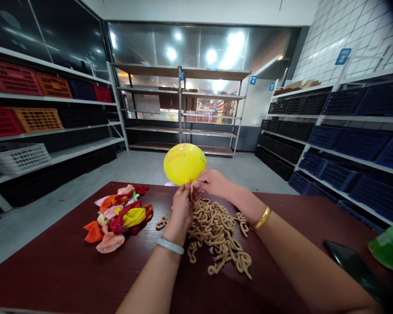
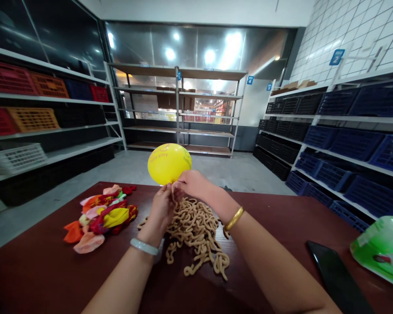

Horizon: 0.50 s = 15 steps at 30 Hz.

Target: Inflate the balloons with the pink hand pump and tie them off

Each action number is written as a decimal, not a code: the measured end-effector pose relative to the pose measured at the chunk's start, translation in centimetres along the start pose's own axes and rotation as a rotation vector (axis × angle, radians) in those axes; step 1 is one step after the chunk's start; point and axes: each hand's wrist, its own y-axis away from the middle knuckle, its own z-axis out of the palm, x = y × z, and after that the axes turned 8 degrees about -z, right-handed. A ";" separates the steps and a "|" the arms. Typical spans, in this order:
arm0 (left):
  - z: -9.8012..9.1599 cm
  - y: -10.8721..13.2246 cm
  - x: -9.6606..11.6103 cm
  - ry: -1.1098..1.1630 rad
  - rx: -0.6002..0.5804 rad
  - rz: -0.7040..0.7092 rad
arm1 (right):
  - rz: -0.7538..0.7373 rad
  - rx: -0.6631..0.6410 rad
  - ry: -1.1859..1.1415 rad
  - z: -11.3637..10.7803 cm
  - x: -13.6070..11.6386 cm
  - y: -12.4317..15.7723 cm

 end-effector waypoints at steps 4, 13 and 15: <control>-0.2 0.2 -0.1 -0.106 0.013 -0.063 | 0.020 0.077 0.151 0.7 -0.2 -0.2; 0.0 0.5 -0.3 -0.186 -0.039 -0.099 | 0.173 0.151 0.238 0.7 -1.0 -0.6; 0.0 0.6 -0.4 -0.192 -0.051 -0.106 | 0.196 0.168 0.240 0.8 -0.8 -0.7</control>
